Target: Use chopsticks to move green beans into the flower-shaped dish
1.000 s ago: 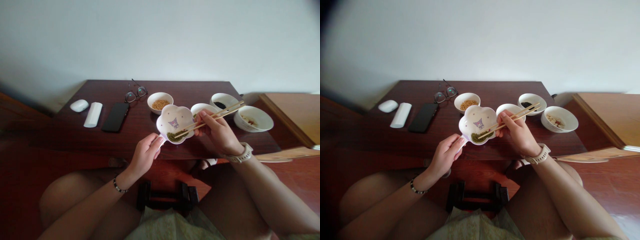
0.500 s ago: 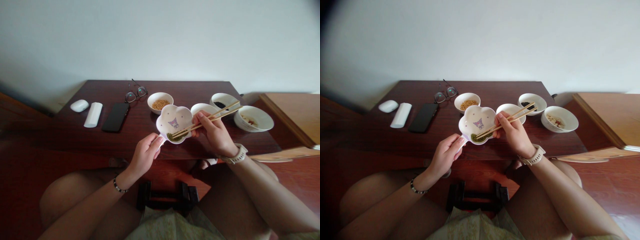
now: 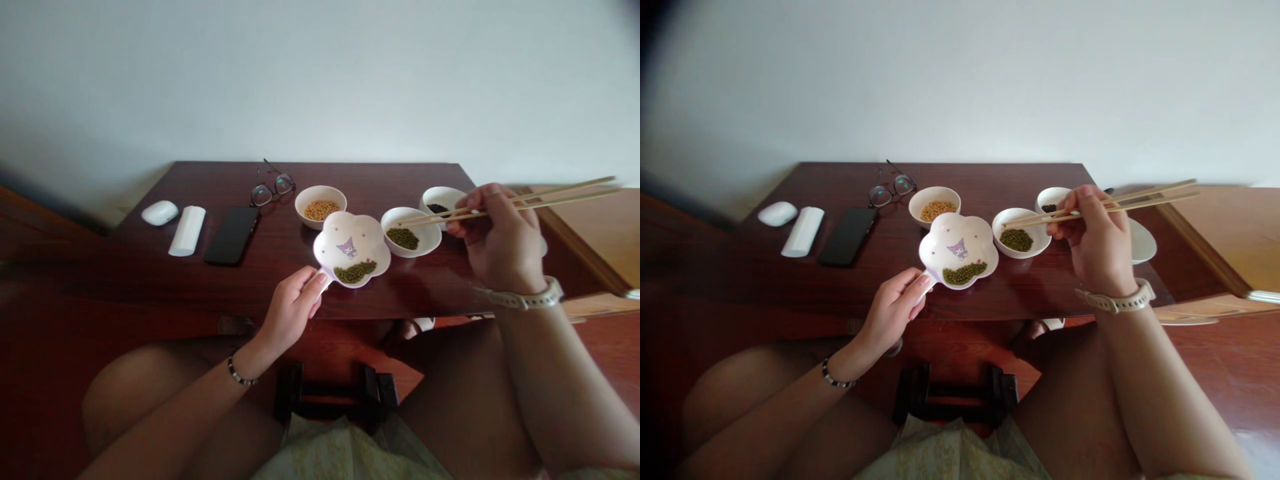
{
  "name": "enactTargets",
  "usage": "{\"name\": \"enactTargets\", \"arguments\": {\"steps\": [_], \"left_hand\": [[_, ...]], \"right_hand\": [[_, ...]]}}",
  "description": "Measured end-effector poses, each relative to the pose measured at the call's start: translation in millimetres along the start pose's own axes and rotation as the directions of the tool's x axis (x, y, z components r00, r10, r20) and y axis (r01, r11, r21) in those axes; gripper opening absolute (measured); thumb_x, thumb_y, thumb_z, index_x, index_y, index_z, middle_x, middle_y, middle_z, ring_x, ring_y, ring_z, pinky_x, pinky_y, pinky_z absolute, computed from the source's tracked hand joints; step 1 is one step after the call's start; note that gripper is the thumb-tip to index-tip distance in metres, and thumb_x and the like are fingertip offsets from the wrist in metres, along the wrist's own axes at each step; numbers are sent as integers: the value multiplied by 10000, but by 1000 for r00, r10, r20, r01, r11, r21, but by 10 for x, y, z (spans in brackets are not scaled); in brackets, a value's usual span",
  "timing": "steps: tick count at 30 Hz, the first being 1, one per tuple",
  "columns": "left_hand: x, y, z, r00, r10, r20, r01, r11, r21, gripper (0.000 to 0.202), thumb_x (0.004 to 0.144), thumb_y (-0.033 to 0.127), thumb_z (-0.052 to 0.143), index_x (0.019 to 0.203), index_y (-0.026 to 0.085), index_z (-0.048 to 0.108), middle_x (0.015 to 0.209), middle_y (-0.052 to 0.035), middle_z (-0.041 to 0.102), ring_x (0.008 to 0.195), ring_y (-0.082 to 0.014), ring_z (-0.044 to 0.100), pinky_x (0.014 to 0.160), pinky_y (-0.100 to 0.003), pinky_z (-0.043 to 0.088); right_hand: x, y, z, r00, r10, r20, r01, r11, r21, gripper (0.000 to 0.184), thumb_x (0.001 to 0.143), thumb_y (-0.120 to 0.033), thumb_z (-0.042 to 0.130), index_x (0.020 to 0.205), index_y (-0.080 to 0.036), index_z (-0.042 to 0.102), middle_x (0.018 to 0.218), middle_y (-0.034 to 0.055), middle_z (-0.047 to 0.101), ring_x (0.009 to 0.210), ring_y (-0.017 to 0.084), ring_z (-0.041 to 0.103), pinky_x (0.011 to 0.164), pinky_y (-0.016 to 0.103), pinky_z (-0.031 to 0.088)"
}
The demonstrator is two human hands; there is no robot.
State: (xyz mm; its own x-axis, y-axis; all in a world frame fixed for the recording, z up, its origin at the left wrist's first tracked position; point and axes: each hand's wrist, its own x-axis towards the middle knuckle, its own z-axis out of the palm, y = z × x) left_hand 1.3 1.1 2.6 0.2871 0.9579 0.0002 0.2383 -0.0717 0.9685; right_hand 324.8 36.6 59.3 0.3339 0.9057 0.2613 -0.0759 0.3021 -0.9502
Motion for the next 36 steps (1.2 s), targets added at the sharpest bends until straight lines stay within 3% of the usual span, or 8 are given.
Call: {"name": "enactTargets", "arguments": {"steps": [6,10,13,15,21,36], "left_hand": [[7,-6,5,1000,9,-6,-9,1000,-7,399,1080,469,546,778,210,515,550,69,451,493,-98,406,513,-251,323],[5,-16,5,1000,10,-5,-10,1000,-3,395,1086,454,544,777,210,512,550,70,452,498,-96,410,518,-252,324],[5,-14,7,1000,13,-9,-12,1000,7,401,1089,444,545,767,208,505,549,69,455,504,-95,407,522,-252,319],[6,-9,9,1000,14,-12,-14,1000,9,406,1091,441,544,762,209,496,550,70,454,506,-95,404,524,-253,315],[6,-5,10,1000,13,-8,-13,1000,-9,400,1092,445,544,773,207,498,550,73,442,500,-93,400,520,-254,311],[2,-40,7,1000,17,-12,-17,1000,-17,397,1095,448,545,786,200,522,553,80,439,495,-82,404,518,-251,312]], "right_hand": [[64,3,-201,995,-37,-89,31,997,-74,256,997,-345,702,764,-238,694,799,35,591,606,132,606,517,308,439],[-36,40,-105,996,70,52,-70,998,-9,270,990,-423,706,791,-242,674,822,16,607,602,119,596,502,271,465],[-144,62,39,954,217,207,-211,976,-52,302,989,-485,695,823,-237,650,783,13,603,590,132,589,481,262,459],[-208,74,144,919,266,290,-239,963,-125,325,1015,-505,654,847,-227,657,729,17,601,596,141,595,499,257,468],[-296,123,371,885,309,347,-273,950,-151,305,1031,-450,642,835,-216,628,705,13,626,576,135,612,509,244,473],[-290,156,448,917,208,341,-160,974,-163,346,1076,-431,572,811,-211,604,658,8,619,555,124,589,507,239,458]]}}
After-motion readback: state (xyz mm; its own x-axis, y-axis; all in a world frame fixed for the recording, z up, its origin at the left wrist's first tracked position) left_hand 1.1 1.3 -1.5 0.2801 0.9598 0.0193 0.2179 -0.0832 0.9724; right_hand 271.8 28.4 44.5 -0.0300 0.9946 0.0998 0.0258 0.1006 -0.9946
